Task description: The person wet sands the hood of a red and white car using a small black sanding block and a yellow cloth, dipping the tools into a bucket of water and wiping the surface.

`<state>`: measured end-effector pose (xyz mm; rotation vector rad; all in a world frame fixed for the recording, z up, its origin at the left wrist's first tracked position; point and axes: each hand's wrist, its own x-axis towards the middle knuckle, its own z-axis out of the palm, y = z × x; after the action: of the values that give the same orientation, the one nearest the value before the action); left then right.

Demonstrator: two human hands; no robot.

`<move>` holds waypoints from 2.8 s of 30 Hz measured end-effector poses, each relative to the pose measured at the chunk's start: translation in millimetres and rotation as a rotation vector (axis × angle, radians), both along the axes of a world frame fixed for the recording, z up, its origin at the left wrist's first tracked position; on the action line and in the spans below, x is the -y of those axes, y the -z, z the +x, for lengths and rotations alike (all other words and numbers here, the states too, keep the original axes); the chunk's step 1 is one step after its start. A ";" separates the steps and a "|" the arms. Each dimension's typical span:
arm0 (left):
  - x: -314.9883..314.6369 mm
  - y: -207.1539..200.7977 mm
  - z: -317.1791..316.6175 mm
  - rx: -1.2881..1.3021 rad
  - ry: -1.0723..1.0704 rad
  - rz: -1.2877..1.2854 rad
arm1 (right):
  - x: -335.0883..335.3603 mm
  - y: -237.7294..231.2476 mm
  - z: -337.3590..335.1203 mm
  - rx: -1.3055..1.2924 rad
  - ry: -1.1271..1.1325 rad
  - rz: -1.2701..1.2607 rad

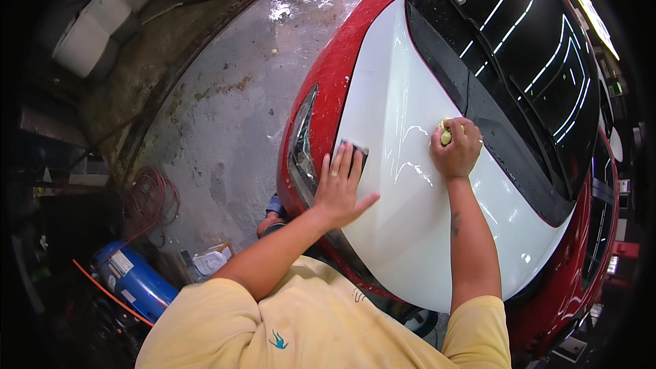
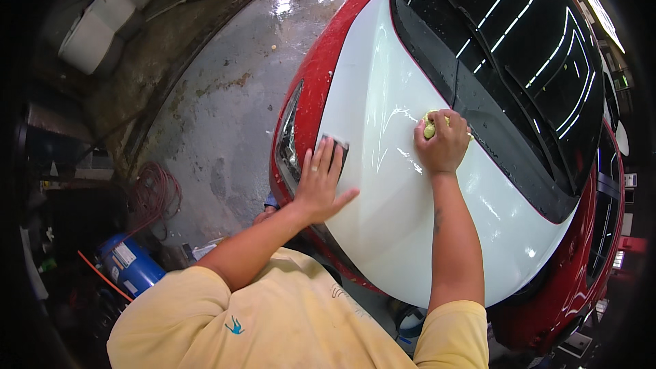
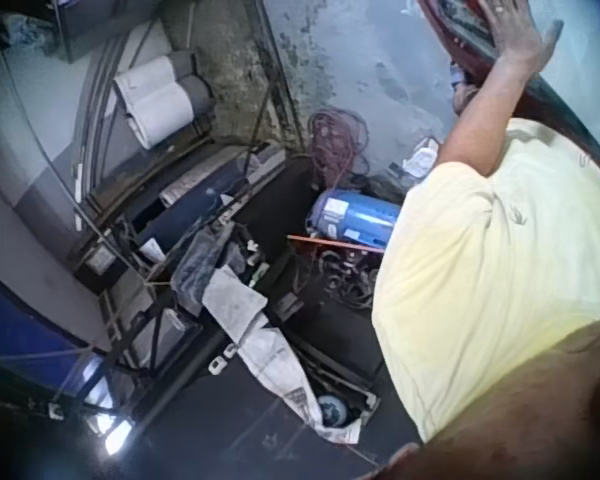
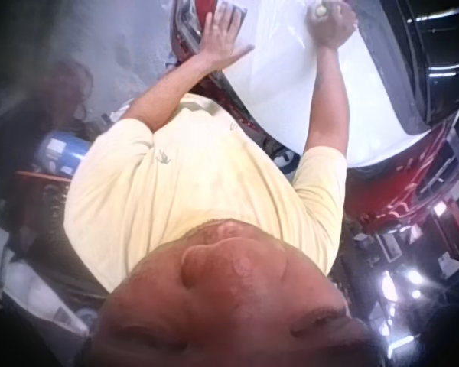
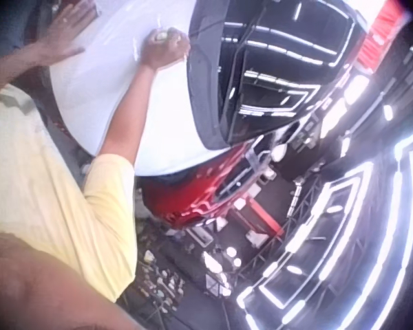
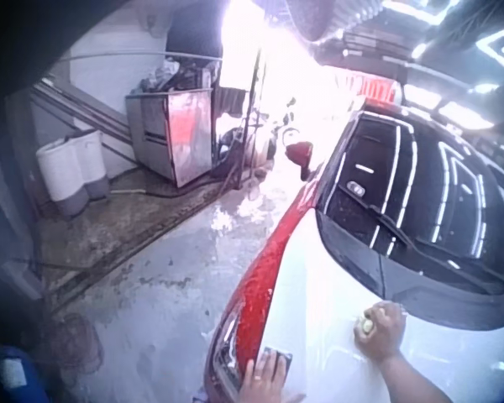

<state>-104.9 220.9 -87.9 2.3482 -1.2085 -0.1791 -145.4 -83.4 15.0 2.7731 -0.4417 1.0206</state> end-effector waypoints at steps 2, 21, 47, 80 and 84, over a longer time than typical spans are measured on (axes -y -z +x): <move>3.0 -5.3 16.5 0.017 0.017 0.008 | -5.5 -0.5 -1.9 -0.010 -0.005 0.019; 89.3 -8.1 158.9 -0.078 0.192 -0.358 | -3.8 -2.5 0.5 -0.111 0.052 0.055; 117.4 -27.1 176.2 -0.158 0.111 -0.323 | -11.4 0.7 7.5 -0.093 0.129 0.058; 162.8 -40.2 243.6 0.029 0.005 -0.334 | -23.4 -13.4 26.4 -0.017 0.071 0.079; 178.7 -40.0 242.9 -0.016 0.015 -0.444 | -27.5 1.2 28.1 -0.001 0.268 0.053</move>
<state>138.0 42.2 -47.9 1.9480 -1.1237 0.0626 -117.4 -56.0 13.8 2.6629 -0.8242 0.9556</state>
